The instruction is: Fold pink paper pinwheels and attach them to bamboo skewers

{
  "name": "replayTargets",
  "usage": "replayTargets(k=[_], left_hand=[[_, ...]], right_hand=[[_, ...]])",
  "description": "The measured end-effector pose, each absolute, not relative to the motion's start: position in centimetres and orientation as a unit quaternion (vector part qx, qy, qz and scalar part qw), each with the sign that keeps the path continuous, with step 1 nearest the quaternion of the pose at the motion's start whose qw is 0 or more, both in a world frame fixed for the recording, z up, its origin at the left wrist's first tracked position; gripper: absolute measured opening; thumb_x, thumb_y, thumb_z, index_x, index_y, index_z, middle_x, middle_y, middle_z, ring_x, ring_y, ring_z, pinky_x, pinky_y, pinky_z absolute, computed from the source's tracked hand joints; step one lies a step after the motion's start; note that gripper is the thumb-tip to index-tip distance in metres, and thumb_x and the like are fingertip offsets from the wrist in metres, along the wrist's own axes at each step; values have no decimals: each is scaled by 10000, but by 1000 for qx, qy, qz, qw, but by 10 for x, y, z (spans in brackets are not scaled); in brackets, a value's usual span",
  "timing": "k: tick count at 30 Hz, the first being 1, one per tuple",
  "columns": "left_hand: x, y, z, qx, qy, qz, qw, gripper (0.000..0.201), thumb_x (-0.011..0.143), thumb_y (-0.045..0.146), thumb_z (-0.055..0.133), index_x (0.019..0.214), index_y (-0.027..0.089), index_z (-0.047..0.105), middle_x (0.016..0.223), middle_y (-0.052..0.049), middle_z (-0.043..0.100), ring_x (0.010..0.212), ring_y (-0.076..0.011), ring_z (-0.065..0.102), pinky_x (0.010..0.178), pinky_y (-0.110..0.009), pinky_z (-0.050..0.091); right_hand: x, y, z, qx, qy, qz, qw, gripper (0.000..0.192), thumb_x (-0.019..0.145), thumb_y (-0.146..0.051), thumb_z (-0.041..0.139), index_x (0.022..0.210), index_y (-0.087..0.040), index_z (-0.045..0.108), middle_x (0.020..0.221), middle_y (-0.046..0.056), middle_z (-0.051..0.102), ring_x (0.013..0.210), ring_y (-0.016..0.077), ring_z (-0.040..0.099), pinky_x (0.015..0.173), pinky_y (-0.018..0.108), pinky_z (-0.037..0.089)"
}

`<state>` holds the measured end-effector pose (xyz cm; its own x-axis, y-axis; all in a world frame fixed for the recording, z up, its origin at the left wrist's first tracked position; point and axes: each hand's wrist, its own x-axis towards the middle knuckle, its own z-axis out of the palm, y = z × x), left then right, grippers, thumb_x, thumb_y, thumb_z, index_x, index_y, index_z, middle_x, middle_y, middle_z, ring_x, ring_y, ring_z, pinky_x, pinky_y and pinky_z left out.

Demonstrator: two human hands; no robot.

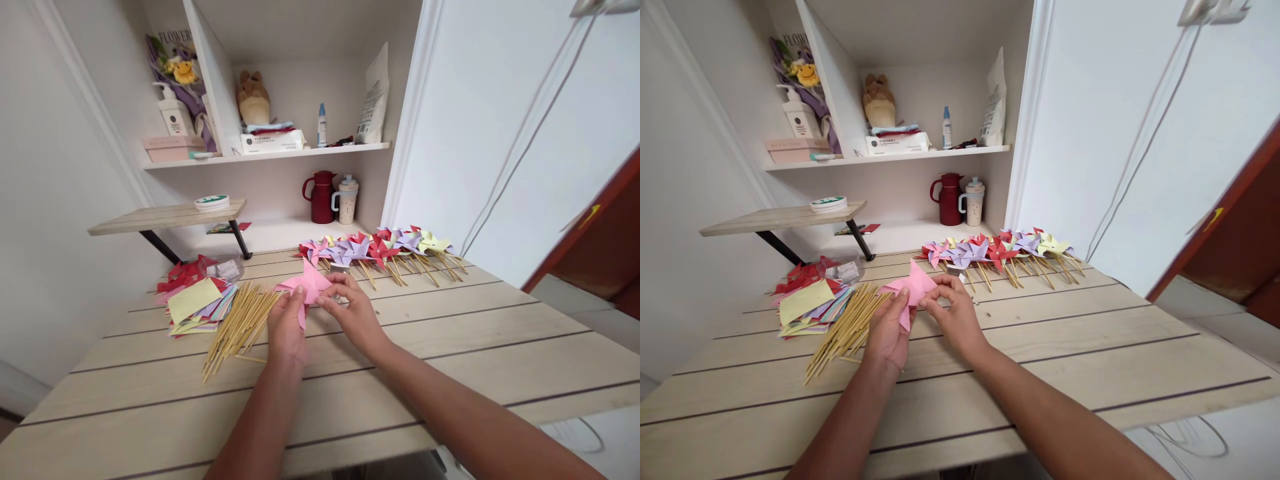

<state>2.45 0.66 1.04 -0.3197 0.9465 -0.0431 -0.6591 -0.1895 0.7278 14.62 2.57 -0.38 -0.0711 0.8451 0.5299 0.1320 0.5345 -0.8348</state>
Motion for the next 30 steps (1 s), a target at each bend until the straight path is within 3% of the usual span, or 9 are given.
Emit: replayTargets(k=[7,14,22,26,30], left_hand=[[27,6,9,239,330,736,541,276,612,258,872,807,131,724,786,-26,729,720,-132,656,761,-268,487],[27,7,9,248,334,734,537,274,604,275,873,773,137,707,748,-17,720,705,-128,652,751,-263,493],[27,6,10,248,332,730,543,288,603,276,872,793,141,703,788,-28,740,733,-148,681,775,-284,509],[25,7,11,227,339,730,548,263,624,257,861,806,143,710,815,-41,753,740,-153,692,768,-284,523],[19,7,13,207,342,739,543,257,648,226,850,845,133,714,844,-52,754,773,-159,702,752,-268,535]], right_hand=[[146,30,-5,-369,-644,363,564,242,806,-433,713,675,-232,685,1017,50,591,1086,257,547,997,400,392],[146,32,-7,-344,-606,412,588,147,747,-403,778,741,-259,750,1069,51,565,1134,253,525,1028,407,379],[147,32,-7,-355,-605,418,577,237,774,-425,752,662,-220,709,1103,63,588,1108,259,553,1021,418,394],[151,30,-3,-337,-628,406,572,201,767,-424,770,893,-270,739,1226,68,551,1248,277,491,1035,432,413],[152,19,6,-290,-718,333,537,471,683,-369,865,1128,-348,711,1434,50,427,1399,286,356,1143,455,330]])
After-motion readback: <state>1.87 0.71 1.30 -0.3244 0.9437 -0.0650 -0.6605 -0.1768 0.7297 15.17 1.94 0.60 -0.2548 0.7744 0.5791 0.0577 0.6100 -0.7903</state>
